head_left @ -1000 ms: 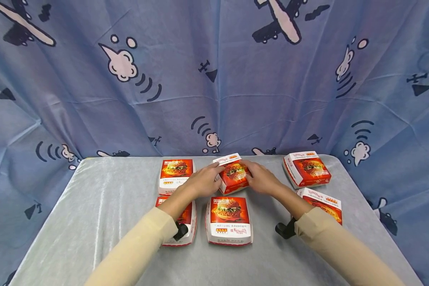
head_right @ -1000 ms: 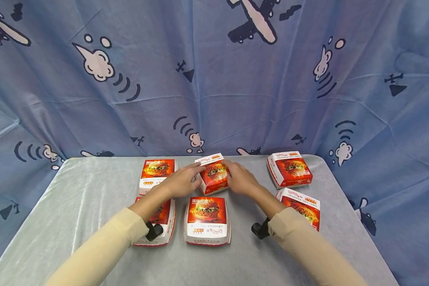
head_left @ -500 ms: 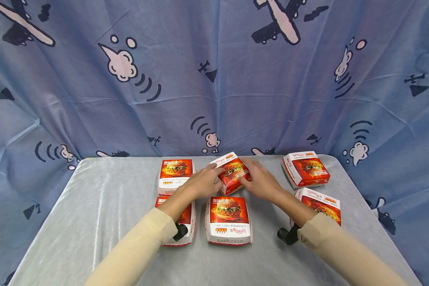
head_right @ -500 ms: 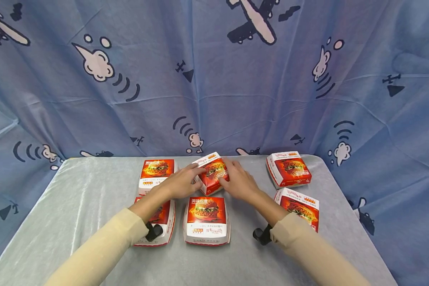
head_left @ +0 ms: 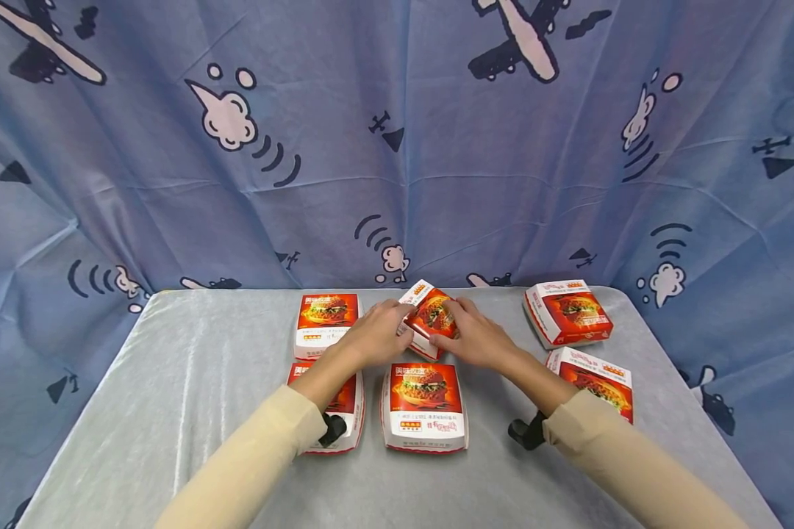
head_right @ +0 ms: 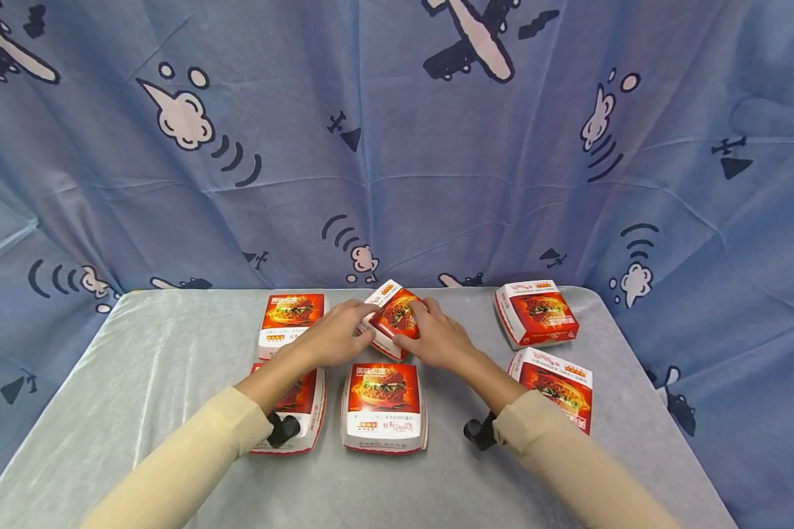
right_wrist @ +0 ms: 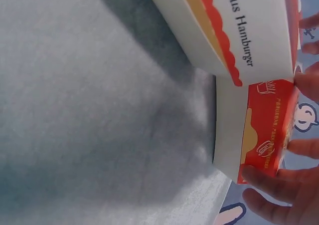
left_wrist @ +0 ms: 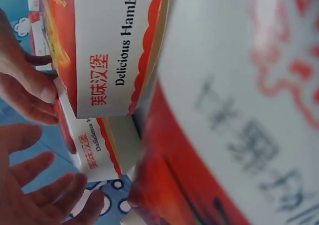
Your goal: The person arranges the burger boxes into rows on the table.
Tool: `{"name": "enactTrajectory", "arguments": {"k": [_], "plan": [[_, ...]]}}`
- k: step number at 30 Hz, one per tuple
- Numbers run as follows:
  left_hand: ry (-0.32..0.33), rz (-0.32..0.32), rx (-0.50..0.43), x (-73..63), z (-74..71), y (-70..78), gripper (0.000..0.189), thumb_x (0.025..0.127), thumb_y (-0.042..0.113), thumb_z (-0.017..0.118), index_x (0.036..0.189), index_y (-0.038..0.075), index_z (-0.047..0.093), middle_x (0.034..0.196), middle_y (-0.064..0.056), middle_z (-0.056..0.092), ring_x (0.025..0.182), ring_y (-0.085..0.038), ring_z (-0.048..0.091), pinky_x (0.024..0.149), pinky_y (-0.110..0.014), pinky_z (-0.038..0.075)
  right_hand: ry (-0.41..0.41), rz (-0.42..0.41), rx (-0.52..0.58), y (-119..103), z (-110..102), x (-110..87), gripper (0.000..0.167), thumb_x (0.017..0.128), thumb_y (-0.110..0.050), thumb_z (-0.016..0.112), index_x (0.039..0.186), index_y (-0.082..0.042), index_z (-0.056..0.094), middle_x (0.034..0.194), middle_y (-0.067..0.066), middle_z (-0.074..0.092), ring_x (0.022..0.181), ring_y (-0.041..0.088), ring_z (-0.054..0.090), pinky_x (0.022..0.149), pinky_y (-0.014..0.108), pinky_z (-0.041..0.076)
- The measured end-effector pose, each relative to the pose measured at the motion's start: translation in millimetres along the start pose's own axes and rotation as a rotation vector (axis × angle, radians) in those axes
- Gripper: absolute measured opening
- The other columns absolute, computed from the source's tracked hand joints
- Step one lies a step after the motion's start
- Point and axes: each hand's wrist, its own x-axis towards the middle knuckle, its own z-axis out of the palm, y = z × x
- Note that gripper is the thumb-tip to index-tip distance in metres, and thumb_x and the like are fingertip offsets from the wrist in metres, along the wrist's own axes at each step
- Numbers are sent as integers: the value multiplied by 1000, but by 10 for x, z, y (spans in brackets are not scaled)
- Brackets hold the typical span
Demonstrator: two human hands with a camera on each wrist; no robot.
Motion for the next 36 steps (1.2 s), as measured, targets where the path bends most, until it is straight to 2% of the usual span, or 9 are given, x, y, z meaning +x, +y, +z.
{"name": "enactTrajectory", "arguments": {"k": [3,7,10,14,19,23,29,36], "plan": [[6,-28,4,7,5,-13,50,96,19,57,144,5,52,146,-19,46,133,-35,46,110,-46,38,-27,-16,-15,7,-8,9,73,92,-38,69,149,-4,41,151,27,34,122,43,52,91,62,48],[-48,-59,-21,11,25,-38,53,100,28,54,147,4,47,153,-22,38,138,-37,42,113,-47,34,-67,-30,-23,16,-29,8,71,93,-33,66,152,-5,38,157,29,25,133,48,43,95,67,43],[-74,-65,-27,8,31,-48,54,102,33,52,146,2,48,149,-20,42,133,-35,48,111,-47,37,-81,-36,-10,25,-36,7,68,94,-30,64,153,-7,38,159,27,22,134,48,42,96,67,42],[-74,-74,-19,4,31,-42,54,101,34,53,145,3,50,140,-18,48,122,-34,55,106,-46,42,-66,-42,8,38,-34,-9,69,93,-27,63,154,-9,37,159,27,22,131,49,44,96,67,42],[-77,-76,-9,-1,36,-38,53,101,35,53,143,4,53,133,-17,51,114,-32,58,100,-46,46,22,-61,-11,74,-15,-47,68,91,-23,65,152,-9,39,154,26,32,124,46,52,93,66,45],[-73,-81,11,-7,44,-41,51,101,35,53,142,6,55,131,-16,52,111,-31,59,97,-46,48,96,-98,-45,76,-22,-92,62,91,-22,66,148,-7,46,144,24,47,117,42,58,89,62,48],[-53,-55,21,-17,51,-38,45,99,31,55,136,7,60,123,-13,55,97,-24,60,88,-42,51,80,-113,-70,108,-33,-94,49,90,-14,69,138,-8,59,134,20,60,121,39,58,90,60,49],[-34,-41,10,-23,50,-41,44,98,30,57,137,8,59,124,-12,55,93,-21,60,86,-40,51,77,-106,-67,161,-36,-47,46,91,-10,68,137,-9,60,134,19,60,116,36,60,89,58,50]]}}
